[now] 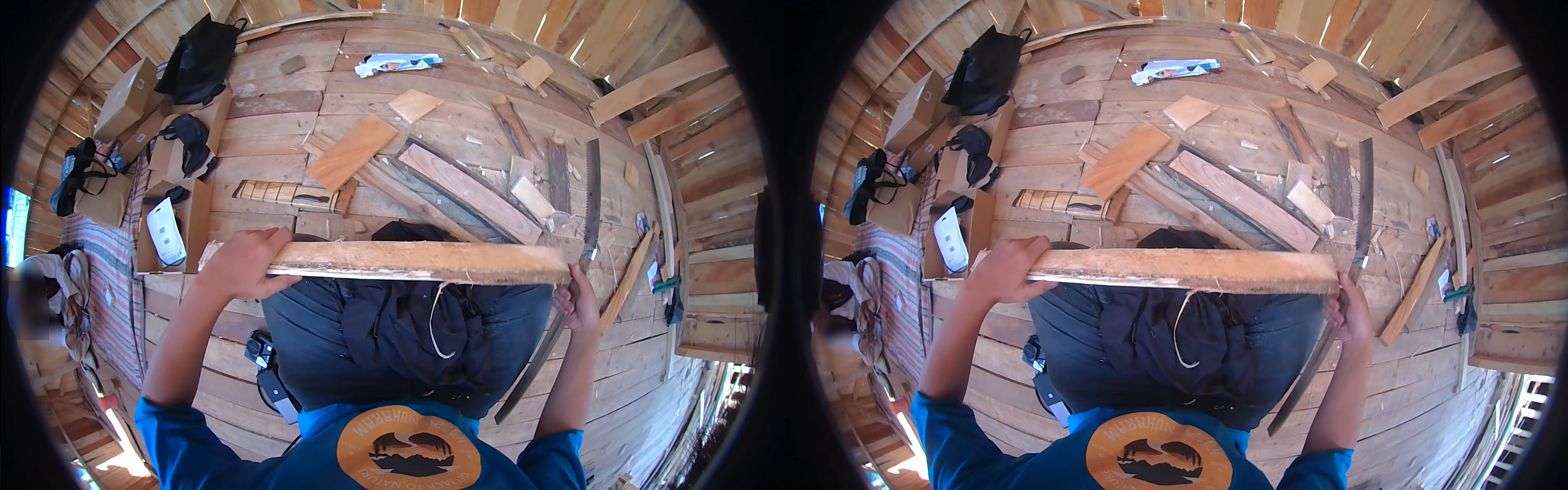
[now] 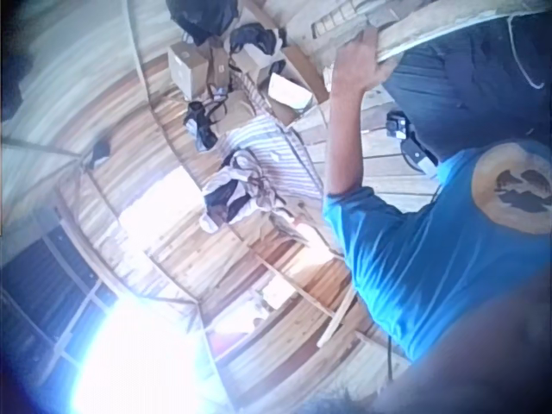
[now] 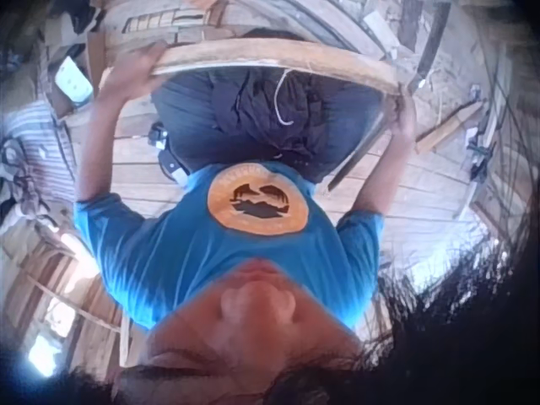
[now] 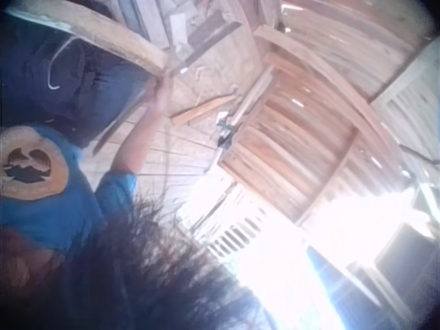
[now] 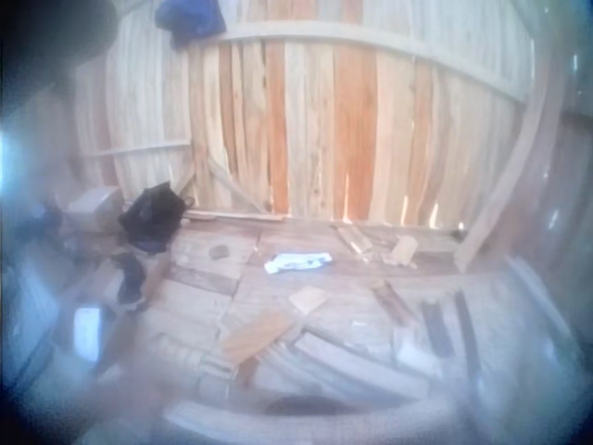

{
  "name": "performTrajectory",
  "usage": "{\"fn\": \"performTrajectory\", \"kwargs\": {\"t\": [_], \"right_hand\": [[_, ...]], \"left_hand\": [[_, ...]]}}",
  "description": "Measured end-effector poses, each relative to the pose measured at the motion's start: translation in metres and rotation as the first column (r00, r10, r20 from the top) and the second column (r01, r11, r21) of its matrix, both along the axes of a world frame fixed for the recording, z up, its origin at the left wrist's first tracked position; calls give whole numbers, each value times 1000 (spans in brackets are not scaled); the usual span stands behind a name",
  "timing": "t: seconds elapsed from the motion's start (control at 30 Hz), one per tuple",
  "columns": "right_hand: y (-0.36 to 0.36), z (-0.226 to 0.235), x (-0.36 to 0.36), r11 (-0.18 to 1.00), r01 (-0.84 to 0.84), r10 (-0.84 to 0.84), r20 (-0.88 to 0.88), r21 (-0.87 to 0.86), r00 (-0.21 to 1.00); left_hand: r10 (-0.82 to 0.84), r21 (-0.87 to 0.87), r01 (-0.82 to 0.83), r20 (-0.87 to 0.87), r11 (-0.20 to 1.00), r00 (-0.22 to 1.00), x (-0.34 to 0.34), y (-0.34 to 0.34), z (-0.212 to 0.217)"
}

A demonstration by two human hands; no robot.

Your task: The person saws a wooden board and a wooden stick by hand while sitting on the floor, using a saw to cut through the wood.

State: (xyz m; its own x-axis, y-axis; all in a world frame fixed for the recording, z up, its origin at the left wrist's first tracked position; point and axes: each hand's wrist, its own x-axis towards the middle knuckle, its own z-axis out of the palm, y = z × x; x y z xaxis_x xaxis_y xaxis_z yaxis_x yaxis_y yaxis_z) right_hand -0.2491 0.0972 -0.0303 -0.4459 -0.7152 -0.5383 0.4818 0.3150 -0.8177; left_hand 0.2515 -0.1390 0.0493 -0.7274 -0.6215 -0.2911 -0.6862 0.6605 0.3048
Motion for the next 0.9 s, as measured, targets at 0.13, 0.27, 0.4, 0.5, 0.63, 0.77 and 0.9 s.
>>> {"fn": "performTrajectory", "kwargs": {"t": [0.13,0.27,0.4,0.5,0.63,0.77,0.9], "right_hand": [[-3,16,-8,994,28,23,-442,109,897],[0,27,12,995,21,40,-571,100,820],[-4,27,48,977,-213,203,-420,24,884],[-13,23,69,893,-449,408,-391,-15,825],[-22,19,95,714,-679,634,-255,-171,730],[-23,27,115,600,-791,729,-325,-119,602],[-27,35,137,609,-787,638,-652,100,410]], "left_hand": [[134,84,-136,26,987,991,-6,12,18],[244,250,-262,100,932,965,-5,22,31],[320,485,-386,216,785,922,-1,41,26],[385,544,-450,238,708,892,9,62,9],[643,754,-565,256,335,722,9,88,6],[626,766,-552,260,330,735,15,94,0],[662,814,-519,242,260,710,21,99,-8]]}}
